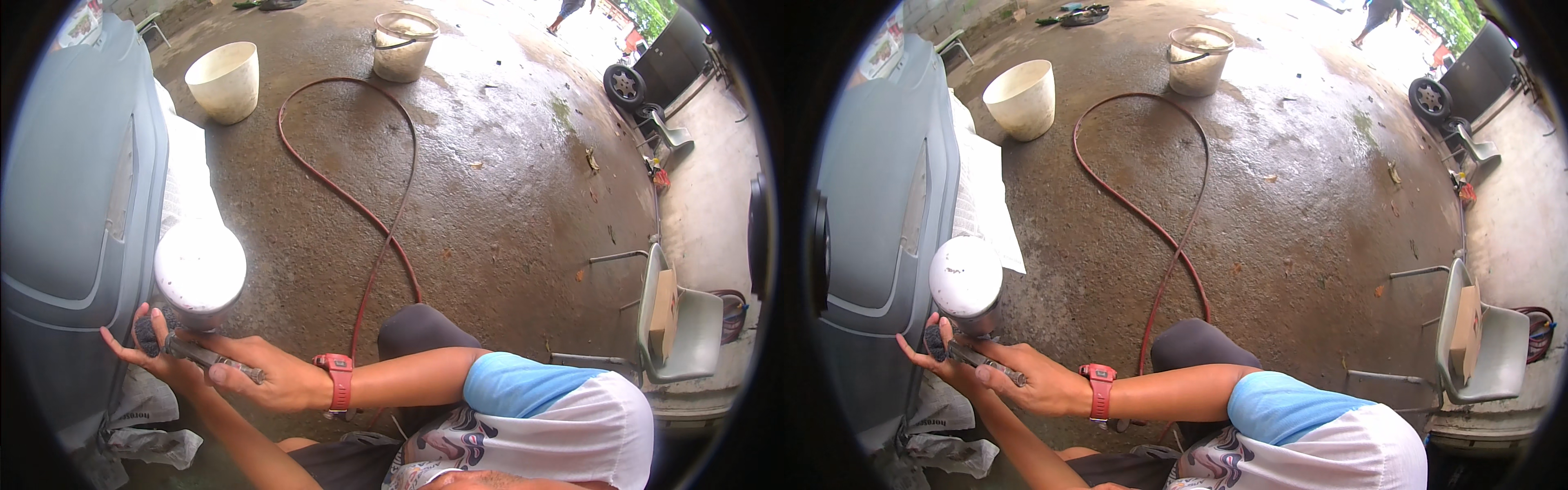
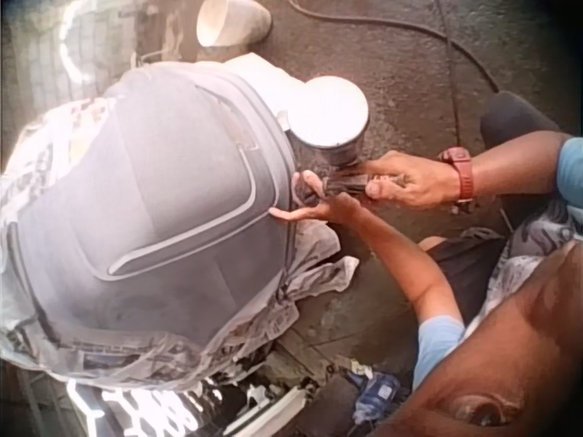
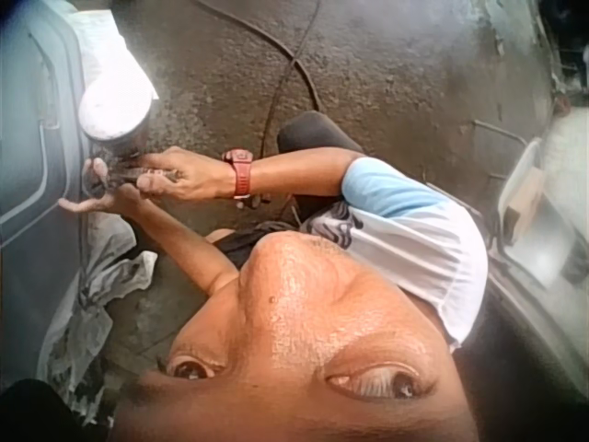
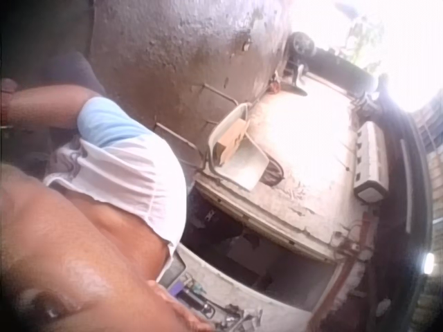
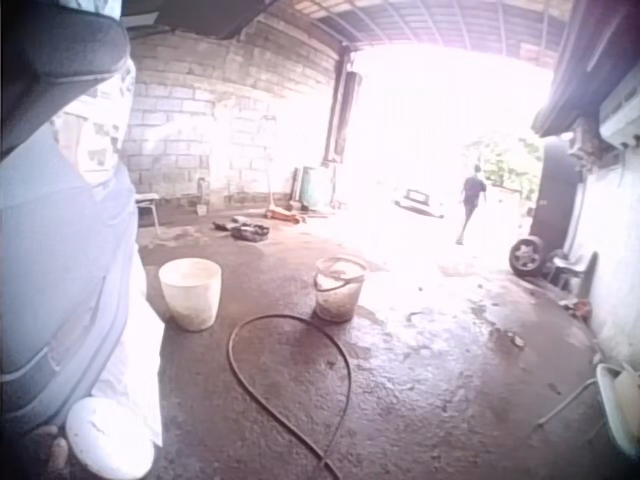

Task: The person uses a spray gun to apply paint to a car bumper, which is partially covered with newspaper. They wipe the surface with a cloth and adjust the newspaper to ensure even coverage.

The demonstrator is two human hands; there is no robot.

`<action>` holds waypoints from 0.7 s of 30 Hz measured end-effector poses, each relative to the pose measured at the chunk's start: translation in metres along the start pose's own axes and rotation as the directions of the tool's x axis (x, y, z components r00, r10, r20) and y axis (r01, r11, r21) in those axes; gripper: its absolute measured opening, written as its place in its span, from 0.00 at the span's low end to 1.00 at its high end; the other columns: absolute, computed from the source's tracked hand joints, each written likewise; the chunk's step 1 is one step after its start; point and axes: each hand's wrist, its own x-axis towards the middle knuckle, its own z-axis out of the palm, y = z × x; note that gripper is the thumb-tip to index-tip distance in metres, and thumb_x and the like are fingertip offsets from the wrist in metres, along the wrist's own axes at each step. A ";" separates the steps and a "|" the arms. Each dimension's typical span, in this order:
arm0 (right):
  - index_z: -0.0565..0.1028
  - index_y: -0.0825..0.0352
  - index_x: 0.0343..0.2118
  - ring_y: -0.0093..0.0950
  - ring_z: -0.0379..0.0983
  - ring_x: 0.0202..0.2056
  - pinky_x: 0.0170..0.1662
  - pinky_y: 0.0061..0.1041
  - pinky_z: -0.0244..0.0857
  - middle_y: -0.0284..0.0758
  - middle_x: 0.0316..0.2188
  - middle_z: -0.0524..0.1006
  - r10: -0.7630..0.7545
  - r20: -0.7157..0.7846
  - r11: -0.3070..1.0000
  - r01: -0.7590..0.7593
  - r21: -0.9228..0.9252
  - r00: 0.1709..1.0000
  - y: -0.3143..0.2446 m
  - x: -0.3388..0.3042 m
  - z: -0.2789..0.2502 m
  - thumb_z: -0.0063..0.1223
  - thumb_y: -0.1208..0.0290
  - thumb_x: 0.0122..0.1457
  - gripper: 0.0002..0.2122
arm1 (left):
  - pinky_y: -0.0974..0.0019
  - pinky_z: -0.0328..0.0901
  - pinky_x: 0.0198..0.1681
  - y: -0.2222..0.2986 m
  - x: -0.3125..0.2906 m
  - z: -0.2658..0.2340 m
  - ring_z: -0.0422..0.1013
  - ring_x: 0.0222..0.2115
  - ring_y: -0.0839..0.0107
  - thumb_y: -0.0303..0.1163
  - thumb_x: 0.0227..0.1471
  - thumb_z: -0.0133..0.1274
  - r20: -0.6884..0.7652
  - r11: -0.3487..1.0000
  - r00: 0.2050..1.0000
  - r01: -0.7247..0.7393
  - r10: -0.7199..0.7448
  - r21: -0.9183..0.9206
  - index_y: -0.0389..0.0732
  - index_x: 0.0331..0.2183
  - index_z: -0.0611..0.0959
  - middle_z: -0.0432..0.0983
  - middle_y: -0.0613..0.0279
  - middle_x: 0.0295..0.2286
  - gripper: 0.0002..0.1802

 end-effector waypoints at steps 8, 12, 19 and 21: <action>0.59 0.67 0.75 0.54 0.73 0.63 0.66 0.44 0.63 0.56 0.63 0.74 -0.005 -0.015 1.000 0.005 -0.025 1.000 0.003 0.002 0.002 0.39 0.55 0.78 0.29 | 0.52 0.73 0.56 -0.017 -0.002 0.001 0.76 0.51 0.59 0.31 0.62 0.62 0.058 0.997 0.995 -0.074 0.075 -0.027 0.46 0.74 0.52 0.77 0.51 0.50 0.49; 0.59 0.67 0.75 0.54 0.72 0.64 0.67 0.45 0.63 0.56 0.64 0.74 -0.002 -0.004 1.000 0.002 -0.002 1.000 0.002 0.001 0.002 0.39 0.54 0.78 0.30 | 0.53 0.73 0.56 -0.018 0.000 -0.003 0.76 0.51 0.59 0.31 0.62 0.63 0.042 0.999 0.999 -0.028 0.029 -0.017 0.46 0.73 0.52 0.78 0.51 0.50 0.49; 0.62 0.67 0.74 0.55 0.74 0.62 0.66 0.45 0.65 0.57 0.64 0.74 -0.031 -0.047 0.999 0.030 -0.024 0.998 0.005 0.001 0.002 0.42 0.55 0.77 0.29 | 0.52 0.73 0.54 -0.007 -0.002 -0.001 0.76 0.49 0.60 0.31 0.61 0.64 0.016 1.000 1.000 -0.026 0.026 -0.018 0.45 0.73 0.53 0.78 0.50 0.48 0.49; 0.62 0.67 0.73 0.55 0.74 0.62 0.66 0.45 0.65 0.57 0.64 0.74 -0.053 -0.014 0.998 0.053 -0.044 0.998 0.010 0.005 0.009 0.43 0.56 0.77 0.29 | 0.52 0.72 0.54 -0.046 0.006 -0.008 0.76 0.49 0.60 0.33 0.59 0.67 0.100 0.993 0.992 -0.073 0.083 -0.098 0.44 0.73 0.55 0.78 0.50 0.50 0.50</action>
